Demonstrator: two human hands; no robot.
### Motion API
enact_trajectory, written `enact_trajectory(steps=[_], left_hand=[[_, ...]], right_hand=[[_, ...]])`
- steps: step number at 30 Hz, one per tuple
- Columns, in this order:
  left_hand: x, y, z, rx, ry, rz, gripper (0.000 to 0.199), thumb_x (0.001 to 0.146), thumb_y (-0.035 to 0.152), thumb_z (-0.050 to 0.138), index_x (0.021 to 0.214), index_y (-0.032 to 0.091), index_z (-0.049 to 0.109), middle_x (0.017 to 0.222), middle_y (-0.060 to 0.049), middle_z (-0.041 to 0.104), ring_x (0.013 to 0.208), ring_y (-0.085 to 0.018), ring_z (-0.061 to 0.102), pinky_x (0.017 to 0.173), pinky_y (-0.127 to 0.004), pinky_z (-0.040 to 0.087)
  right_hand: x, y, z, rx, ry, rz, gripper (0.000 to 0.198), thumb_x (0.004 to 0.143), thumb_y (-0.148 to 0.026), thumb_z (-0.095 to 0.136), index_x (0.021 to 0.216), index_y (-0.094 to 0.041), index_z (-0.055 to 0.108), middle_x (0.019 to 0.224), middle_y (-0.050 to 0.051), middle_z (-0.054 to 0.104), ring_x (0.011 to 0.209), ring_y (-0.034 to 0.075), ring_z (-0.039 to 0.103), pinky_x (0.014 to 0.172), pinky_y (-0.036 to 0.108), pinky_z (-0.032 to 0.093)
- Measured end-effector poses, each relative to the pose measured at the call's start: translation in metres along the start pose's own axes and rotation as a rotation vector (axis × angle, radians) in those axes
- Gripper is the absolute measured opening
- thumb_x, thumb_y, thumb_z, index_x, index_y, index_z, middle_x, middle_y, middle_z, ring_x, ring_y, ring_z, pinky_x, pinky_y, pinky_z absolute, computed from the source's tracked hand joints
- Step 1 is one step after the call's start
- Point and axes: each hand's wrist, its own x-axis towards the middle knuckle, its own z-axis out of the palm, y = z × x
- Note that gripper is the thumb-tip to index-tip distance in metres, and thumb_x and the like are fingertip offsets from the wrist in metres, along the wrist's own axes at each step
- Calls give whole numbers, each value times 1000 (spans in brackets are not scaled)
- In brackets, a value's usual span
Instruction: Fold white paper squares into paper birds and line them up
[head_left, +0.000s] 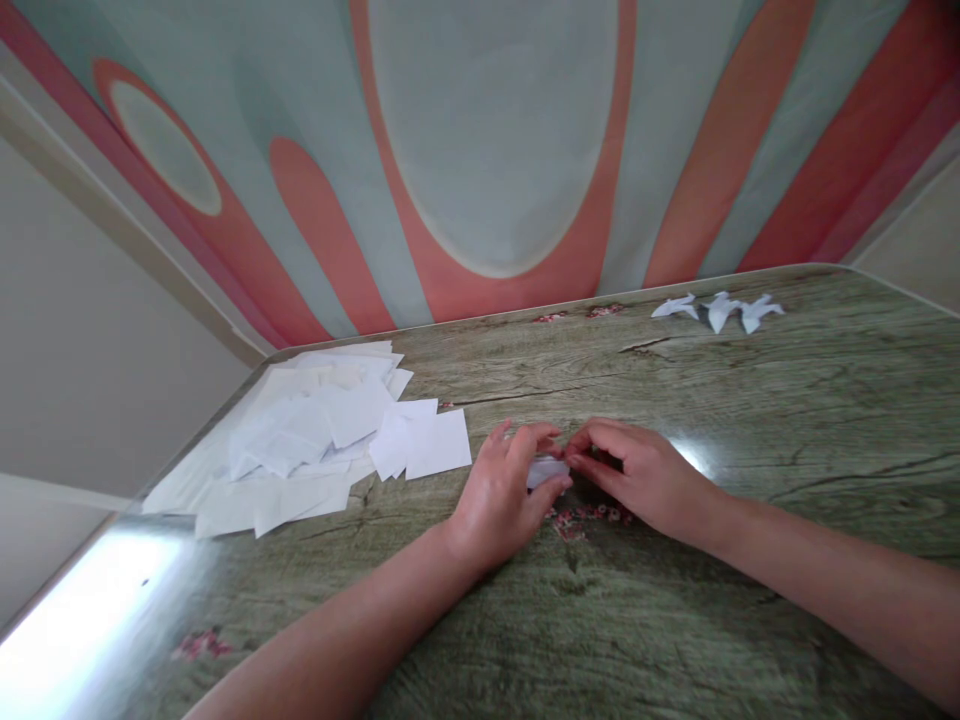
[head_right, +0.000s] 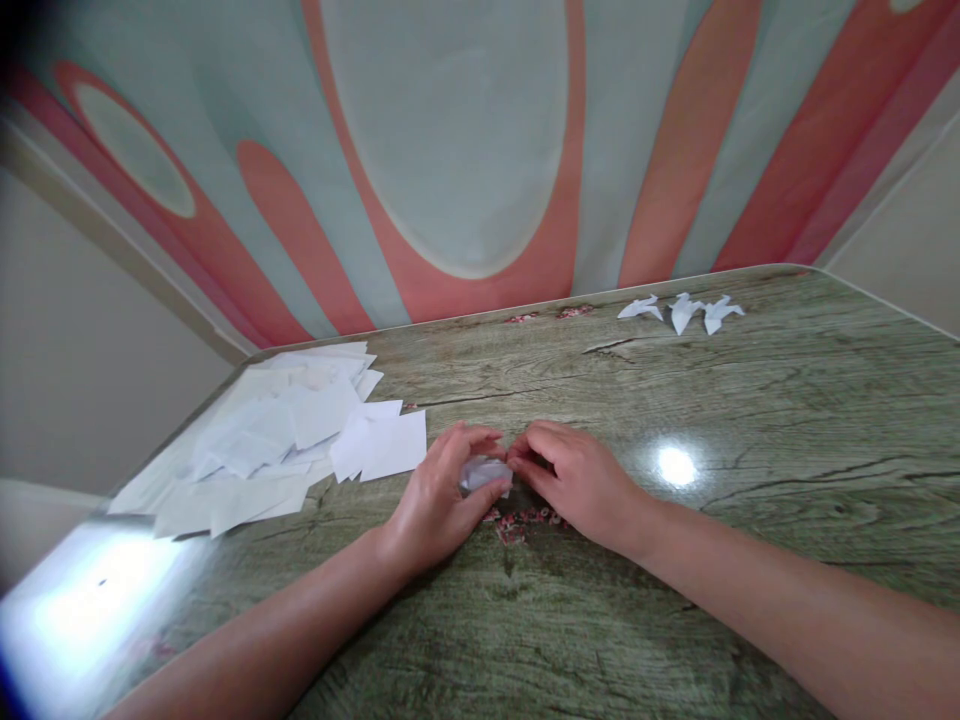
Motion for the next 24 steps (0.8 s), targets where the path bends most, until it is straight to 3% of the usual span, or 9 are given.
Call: enact_trajectory(steps=[4,9,14,17,24], left_hand=[[0,-7,-7,36,-84,-32,56,76,22,71,125,23,43,109,-5,66,105,-24,60,106,-52,32],[0,-13,-6,27,-114,-71,53,75,20,70,124,22,47,104,-5,66,103,-25,58,95,-44,43],[-2,-9,-1,12,-143,-50,51,75,16,69,121,22,50,105,-5,66,100,-24,59,92,-42,45],[-1,-6,-2,-11,-139,-60,50,74,14,70,120,22,52,104,-4,66,100,-23,60,92,-41,45],[4,-5,-7,-225,-99,-227,41,71,7,69,108,21,61,89,0,68,85,-17,65,81,-31,50]], right_hand=[[0,6,-3,-139,12,-137,11,93,-20,49,86,-20,58,83,5,62,81,19,58,72,32,46],[1,11,-5,-159,27,-149,11,93,-18,47,87,-20,57,86,5,60,83,19,56,73,33,47],[1,12,-5,-142,18,-247,12,90,-18,55,101,-20,60,99,7,64,96,21,57,83,38,48],[1,14,-5,-146,-6,-292,14,92,-15,51,96,-20,63,94,6,66,94,21,58,81,38,49],[3,16,-6,-105,42,-281,15,92,-15,51,90,-20,65,92,6,68,93,21,59,80,38,51]])
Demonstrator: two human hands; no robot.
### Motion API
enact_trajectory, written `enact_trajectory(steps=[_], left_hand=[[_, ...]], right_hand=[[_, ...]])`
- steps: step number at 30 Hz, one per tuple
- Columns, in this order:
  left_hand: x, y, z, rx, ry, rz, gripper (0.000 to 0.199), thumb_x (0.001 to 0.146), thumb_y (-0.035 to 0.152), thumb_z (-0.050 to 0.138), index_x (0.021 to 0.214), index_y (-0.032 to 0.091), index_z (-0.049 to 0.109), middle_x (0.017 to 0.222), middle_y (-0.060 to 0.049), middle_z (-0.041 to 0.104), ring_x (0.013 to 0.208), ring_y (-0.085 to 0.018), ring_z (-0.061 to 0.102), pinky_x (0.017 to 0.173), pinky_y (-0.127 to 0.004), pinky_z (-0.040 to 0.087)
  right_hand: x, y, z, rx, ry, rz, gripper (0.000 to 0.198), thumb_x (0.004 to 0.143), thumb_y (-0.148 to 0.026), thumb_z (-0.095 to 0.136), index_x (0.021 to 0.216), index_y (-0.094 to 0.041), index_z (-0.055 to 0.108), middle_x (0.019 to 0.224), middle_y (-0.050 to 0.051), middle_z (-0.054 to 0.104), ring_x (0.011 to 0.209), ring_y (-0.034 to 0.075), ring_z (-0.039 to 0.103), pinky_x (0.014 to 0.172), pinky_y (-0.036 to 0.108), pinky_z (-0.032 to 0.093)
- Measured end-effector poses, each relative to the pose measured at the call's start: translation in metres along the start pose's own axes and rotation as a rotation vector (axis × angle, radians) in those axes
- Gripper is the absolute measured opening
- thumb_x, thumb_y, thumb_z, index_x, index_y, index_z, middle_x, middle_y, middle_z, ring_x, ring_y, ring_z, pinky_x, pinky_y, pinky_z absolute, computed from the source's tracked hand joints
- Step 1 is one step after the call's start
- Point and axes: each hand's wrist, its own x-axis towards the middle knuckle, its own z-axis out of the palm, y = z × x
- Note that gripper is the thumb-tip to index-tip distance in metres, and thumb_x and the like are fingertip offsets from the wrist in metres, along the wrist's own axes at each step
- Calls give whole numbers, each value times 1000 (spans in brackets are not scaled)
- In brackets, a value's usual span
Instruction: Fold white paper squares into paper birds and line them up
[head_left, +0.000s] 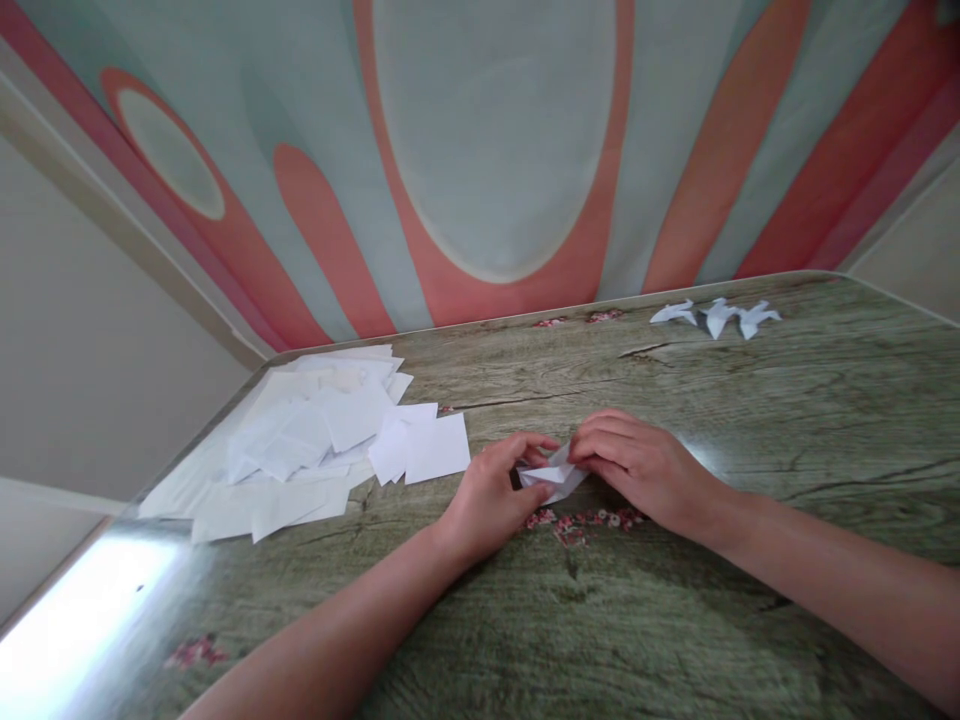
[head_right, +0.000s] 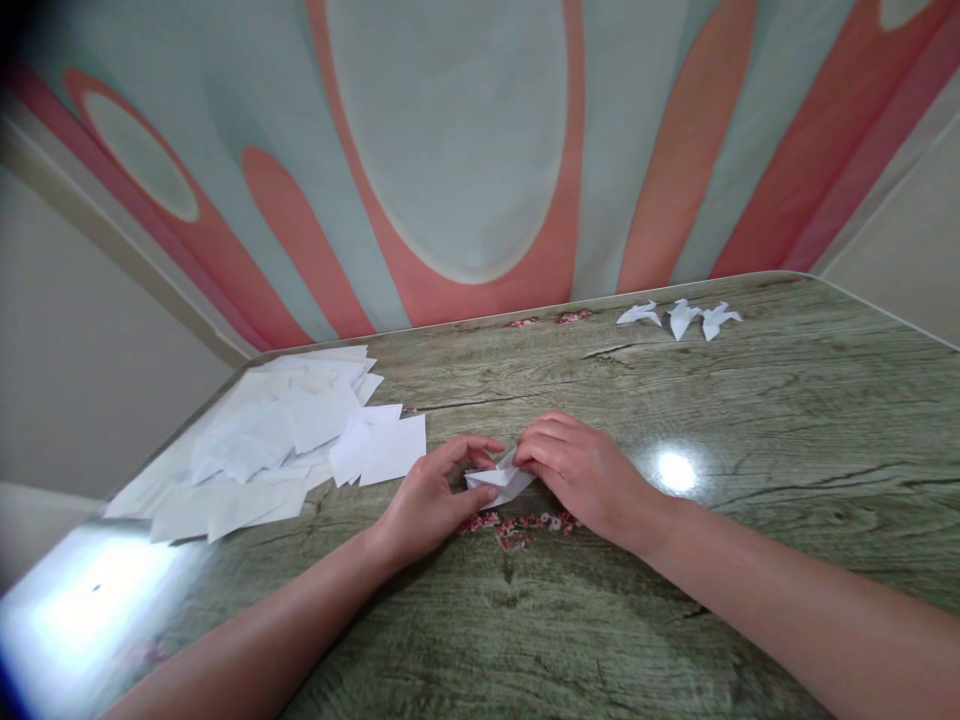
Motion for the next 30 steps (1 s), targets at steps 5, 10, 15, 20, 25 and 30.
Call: enact_trajectory(steps=[5,10,15,20,25,30], left_hand=[[0,4,1,-68,34,-58,35,71,7,68,103,22,64,88,1,68,83,-15,65,78,-28,50],[-1,7,3,-72,45,-75,33,71,7,69,100,21,64,88,1,69,80,-15,65,76,-26,51],[1,0,-2,40,26,0,24,72,10,71,92,22,68,91,0,72,86,-16,66,80,-29,51],[3,-6,-8,190,4,140,11,76,18,71,86,21,69,82,-1,71,80,-18,65,78,-32,50],[2,-3,-9,302,-22,279,3,83,19,65,84,20,68,77,-3,69,81,-19,63,83,-36,46],[3,-7,-9,318,-8,318,10,85,13,60,85,20,67,86,-3,69,90,-19,61,89,-37,43]], right_hand=[[1,-6,-1,-41,-11,-52,13,88,-14,55,92,-20,66,97,7,67,99,23,57,86,41,49],[-1,-9,3,-106,-75,-100,15,89,-13,53,97,-19,65,96,7,68,99,24,58,88,43,47],[-2,-6,4,-110,-91,-109,18,93,-15,47,94,-18,65,93,7,68,96,22,59,87,40,45],[-1,-5,2,-97,-67,-114,18,93,-16,49,93,-20,66,94,6,68,98,21,59,86,39,46],[-1,-6,2,-115,-74,-115,19,94,-16,47,92,-20,66,96,6,68,100,22,57,87,39,45],[0,-8,1,-148,-103,-113,18,95,-17,47,94,-19,64,94,5,67,99,22,55,88,39,44]])
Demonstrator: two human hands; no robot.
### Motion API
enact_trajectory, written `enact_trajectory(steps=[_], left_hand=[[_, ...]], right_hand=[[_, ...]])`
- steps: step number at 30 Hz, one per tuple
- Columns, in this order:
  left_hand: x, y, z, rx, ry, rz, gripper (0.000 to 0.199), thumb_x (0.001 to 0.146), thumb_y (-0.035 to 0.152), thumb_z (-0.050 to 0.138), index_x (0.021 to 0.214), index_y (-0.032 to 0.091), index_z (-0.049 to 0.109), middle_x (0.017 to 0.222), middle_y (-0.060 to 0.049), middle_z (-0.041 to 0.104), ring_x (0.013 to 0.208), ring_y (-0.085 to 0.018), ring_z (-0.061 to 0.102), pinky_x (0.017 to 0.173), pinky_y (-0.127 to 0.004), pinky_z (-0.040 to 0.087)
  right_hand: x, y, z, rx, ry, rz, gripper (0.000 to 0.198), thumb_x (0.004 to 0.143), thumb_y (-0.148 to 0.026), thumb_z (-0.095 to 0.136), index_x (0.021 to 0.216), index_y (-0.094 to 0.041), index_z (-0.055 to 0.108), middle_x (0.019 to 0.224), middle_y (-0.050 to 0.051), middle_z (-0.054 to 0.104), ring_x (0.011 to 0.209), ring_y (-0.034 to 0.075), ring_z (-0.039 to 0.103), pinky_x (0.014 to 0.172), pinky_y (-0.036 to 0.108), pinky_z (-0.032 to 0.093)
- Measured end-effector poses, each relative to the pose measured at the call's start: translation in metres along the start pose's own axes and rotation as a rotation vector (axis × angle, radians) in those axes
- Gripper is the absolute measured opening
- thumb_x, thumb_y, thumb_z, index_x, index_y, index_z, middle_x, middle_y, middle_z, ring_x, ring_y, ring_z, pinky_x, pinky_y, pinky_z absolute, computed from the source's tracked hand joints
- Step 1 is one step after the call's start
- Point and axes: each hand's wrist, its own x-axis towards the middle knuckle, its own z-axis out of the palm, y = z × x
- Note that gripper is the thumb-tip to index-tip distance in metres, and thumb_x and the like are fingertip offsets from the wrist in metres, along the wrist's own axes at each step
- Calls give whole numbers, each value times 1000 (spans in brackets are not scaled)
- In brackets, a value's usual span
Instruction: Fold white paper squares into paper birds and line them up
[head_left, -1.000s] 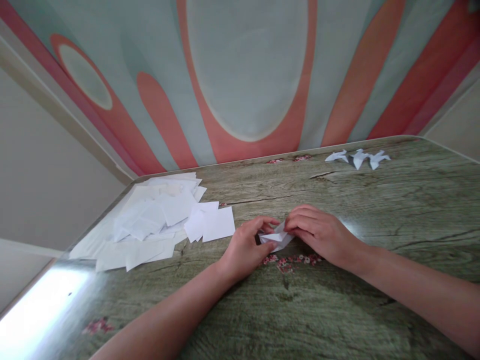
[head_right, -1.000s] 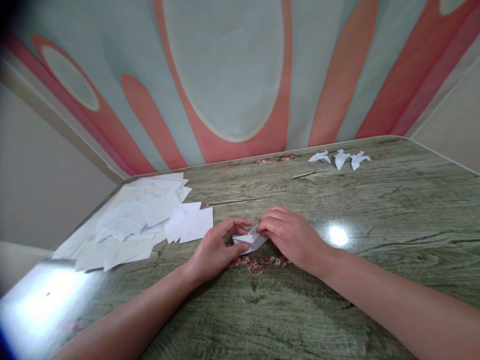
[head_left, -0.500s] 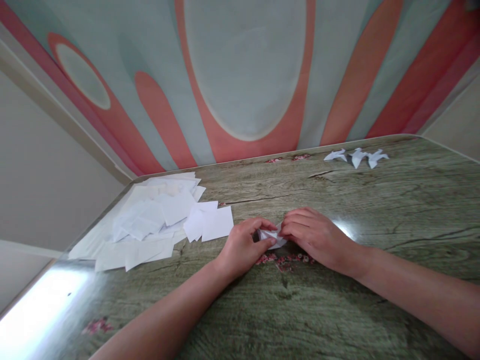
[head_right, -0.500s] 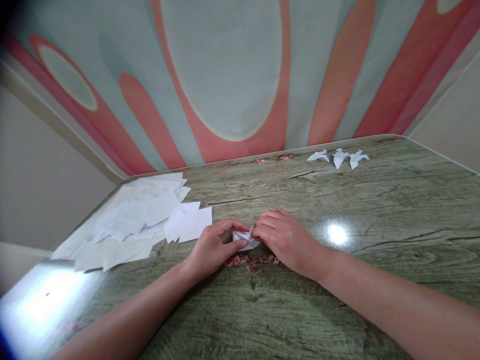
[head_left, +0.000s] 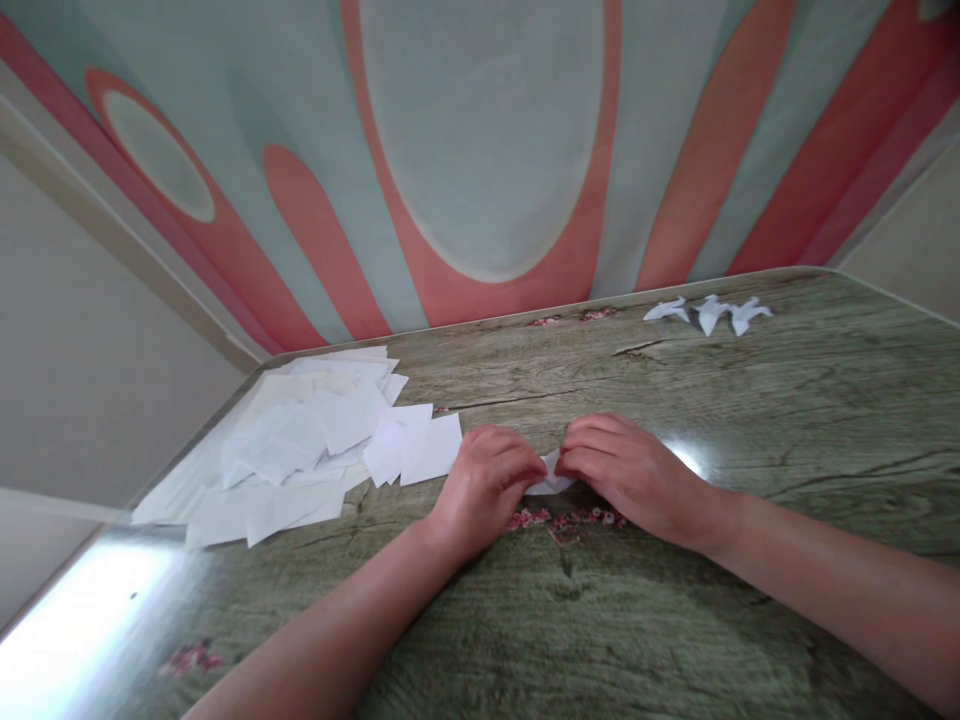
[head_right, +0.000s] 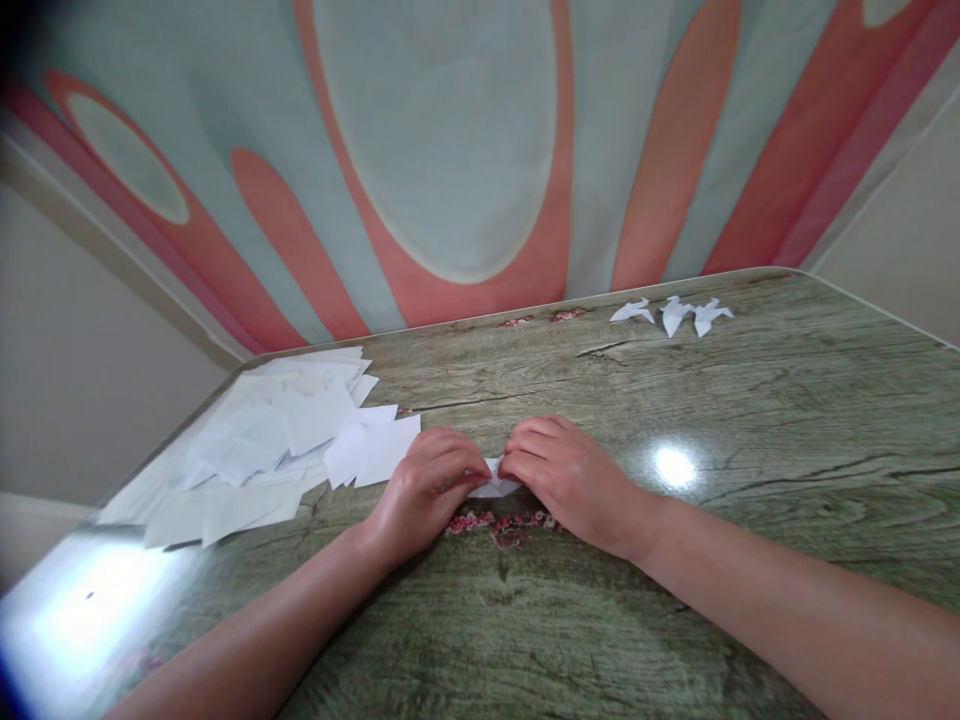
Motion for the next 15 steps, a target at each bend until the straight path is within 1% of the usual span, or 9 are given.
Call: enact_trajectory(steps=[4,5,6,8,9,11,13,15], left_hand=[[1,-3,4,-16,-4,7,12,86,12,57,87,20,65,88,-3,68,93,-18,60,91,-37,43],[1,-3,5,-17,6,7,11,87,12,57,87,20,65,91,-4,68,95,-19,60,92,-37,43],[1,-2,5,-11,32,0,10,87,13,58,87,20,65,97,-5,68,99,-20,59,93,-38,43],[1,1,5,26,121,-40,6,86,17,59,87,19,65,107,-8,64,105,-22,57,93,-39,43],[1,3,5,47,163,-67,5,86,19,60,87,19,65,107,-9,64,105,-23,56,92,-39,43],[-1,8,6,69,194,-115,7,87,22,59,87,18,64,94,-8,66,94,-22,59,84,-37,46],[-3,12,8,57,157,-140,8,88,23,59,87,18,64,80,-4,67,81,-20,61,77,-34,47],[-4,15,11,42,122,-155,7,87,24,61,89,18,65,79,-3,69,78,-19,62,75,-34,47]], right_hand=[[1,-1,0,-25,-8,-24,18,95,-18,47,94,-17,65,92,6,66,98,22,55,86,39,43],[1,-2,0,-30,-11,-31,18,94,-18,47,93,-17,65,91,6,66,97,22,55,86,39,43],[1,-2,0,-36,-14,-34,18,94,-18,48,92,-17,65,90,6,65,96,22,55,85,39,43],[1,-3,0,-50,-9,-19,18,94,-17,48,89,-17,65,87,7,65,93,22,56,84,39,43],[2,-3,0,-58,1,-3,18,94,-17,48,87,-16,65,86,7,65,92,22,56,84,39,43],[2,-5,0,-73,38,31,18,93,-18,49,84,-15,64,85,7,65,91,22,56,83,39,43],[3,-7,0,-81,79,49,17,93,-18,50,84,-14,63,86,8,65,91,22,56,84,40,43],[4,-9,1,-80,107,52,16,93,-18,50,86,-14,63,87,8,66,91,22,56,84,41,43]])
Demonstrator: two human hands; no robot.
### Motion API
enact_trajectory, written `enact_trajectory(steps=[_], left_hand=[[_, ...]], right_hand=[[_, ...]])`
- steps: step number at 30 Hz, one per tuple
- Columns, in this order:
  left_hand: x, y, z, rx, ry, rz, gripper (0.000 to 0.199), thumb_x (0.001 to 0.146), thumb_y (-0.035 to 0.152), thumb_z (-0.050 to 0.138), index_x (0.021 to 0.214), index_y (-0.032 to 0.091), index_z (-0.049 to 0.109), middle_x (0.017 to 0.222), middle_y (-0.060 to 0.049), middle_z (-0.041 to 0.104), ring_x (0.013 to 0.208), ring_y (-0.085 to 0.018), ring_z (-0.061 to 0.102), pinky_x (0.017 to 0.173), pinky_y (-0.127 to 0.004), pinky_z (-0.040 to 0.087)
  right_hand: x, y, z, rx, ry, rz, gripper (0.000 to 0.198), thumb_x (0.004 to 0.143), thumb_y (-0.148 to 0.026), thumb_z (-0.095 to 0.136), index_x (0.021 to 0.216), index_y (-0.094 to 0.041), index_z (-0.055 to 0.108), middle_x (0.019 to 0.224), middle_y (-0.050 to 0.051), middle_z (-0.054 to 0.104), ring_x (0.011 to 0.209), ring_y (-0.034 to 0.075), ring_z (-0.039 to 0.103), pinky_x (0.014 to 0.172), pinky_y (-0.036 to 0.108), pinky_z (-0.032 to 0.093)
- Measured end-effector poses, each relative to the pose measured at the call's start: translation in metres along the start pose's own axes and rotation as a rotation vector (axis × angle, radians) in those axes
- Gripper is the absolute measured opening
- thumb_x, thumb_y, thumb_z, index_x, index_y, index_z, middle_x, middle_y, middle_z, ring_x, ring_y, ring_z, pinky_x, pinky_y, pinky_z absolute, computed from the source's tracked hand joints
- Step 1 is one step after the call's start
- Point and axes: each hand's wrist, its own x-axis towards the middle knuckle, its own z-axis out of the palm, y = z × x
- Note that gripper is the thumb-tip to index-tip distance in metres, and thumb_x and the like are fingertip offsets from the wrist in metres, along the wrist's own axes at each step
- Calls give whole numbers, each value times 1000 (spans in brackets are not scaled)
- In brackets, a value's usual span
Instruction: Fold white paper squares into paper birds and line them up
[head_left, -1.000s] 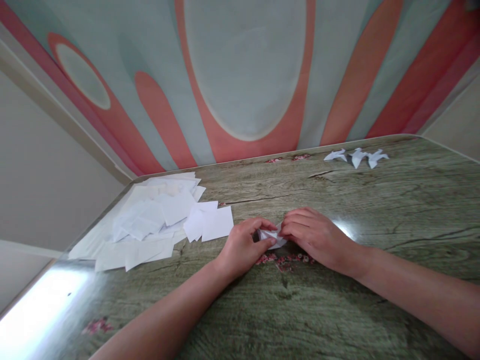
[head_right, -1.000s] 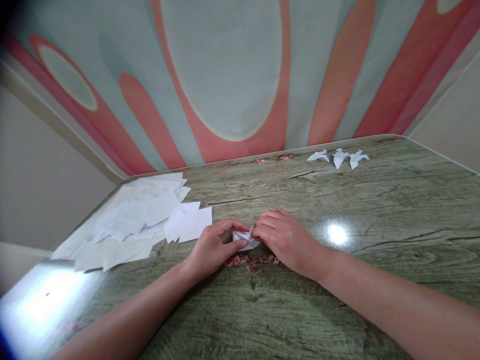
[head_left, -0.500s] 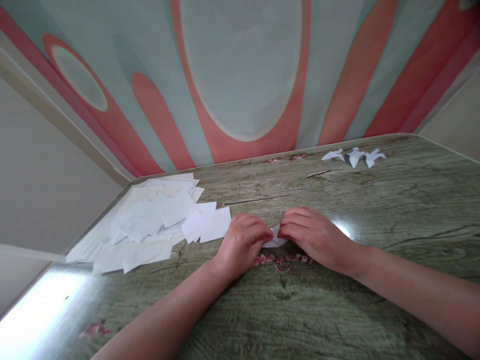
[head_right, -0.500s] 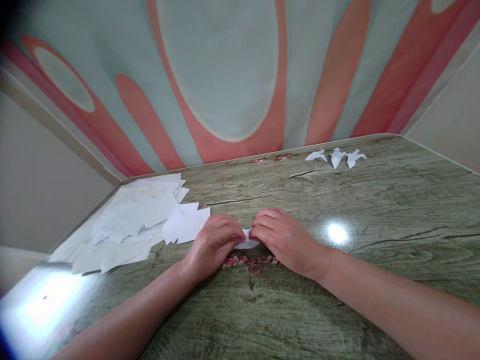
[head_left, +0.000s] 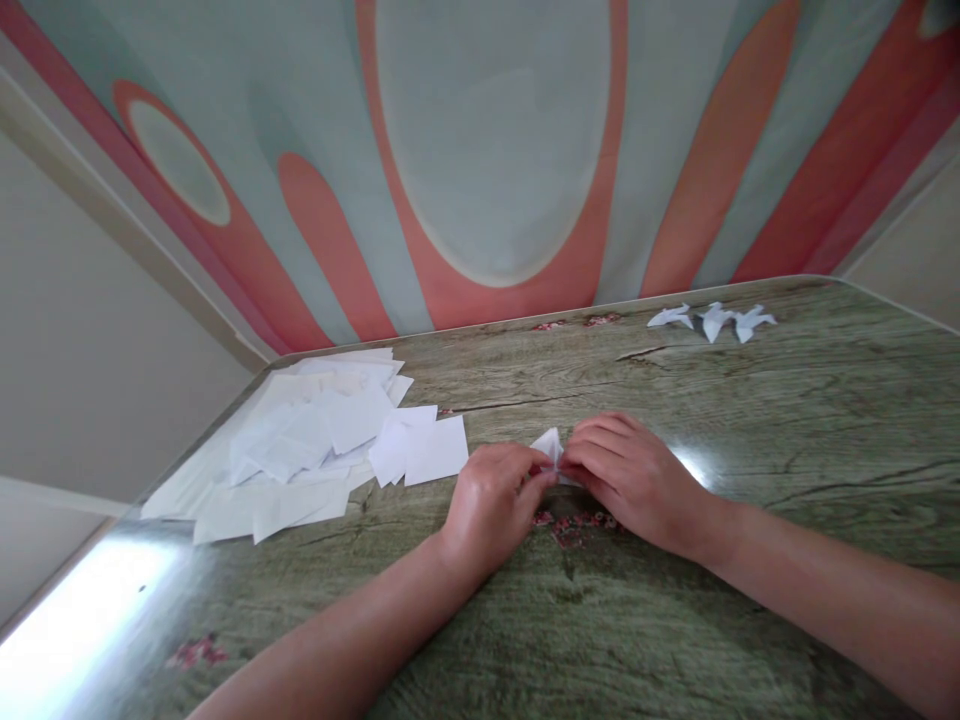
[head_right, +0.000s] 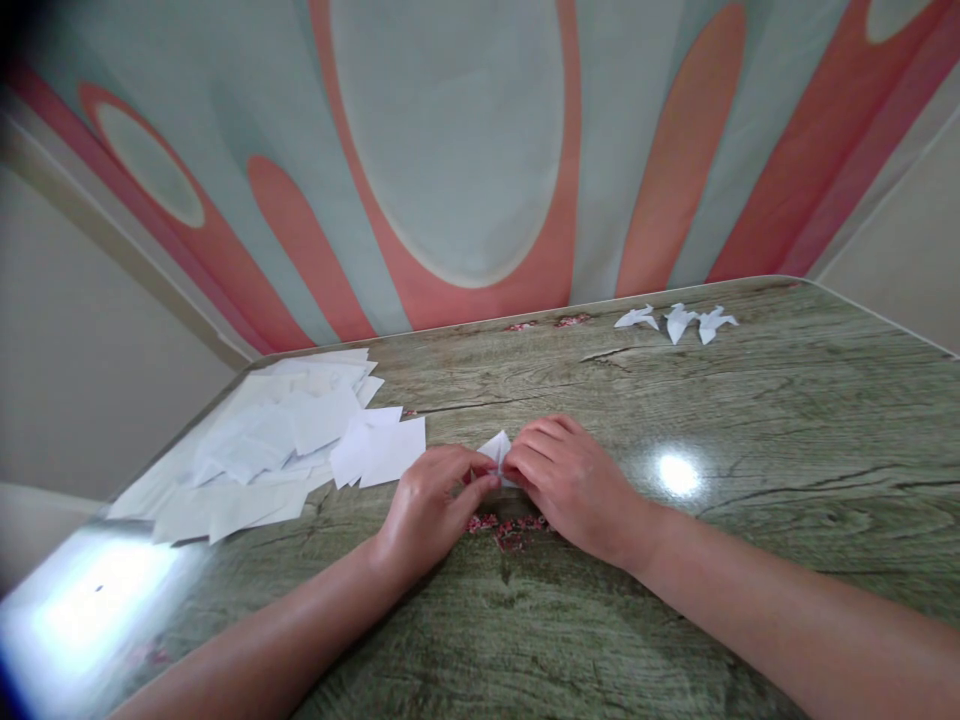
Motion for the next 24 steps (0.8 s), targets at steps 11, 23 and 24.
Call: enact_trajectory(steps=[11,23,24], left_hand=[[1,-2,5,24,13,-11,11,87,19,58,91,19,68,86,-4,71,84,-21,64,78,-34,47],[5,-6,4,-2,-11,-61,6,86,17,59,84,18,65,82,-3,69,81,-19,62,76,-31,46],[5,-7,3,-13,-23,-57,6,86,17,59,84,18,64,81,-3,68,80,-19,62,76,-31,46]], right_hand=[[-4,3,10,139,5,33,16,93,-14,49,96,-17,64,96,7,68,95,22,59,86,40,46],[-4,10,5,123,11,183,18,85,-14,61,101,-22,63,97,5,65,93,22,57,84,39,46],[-4,11,5,143,14,195,17,85,-13,62,100,-22,63,98,5,65,94,22,57,84,38,46]])
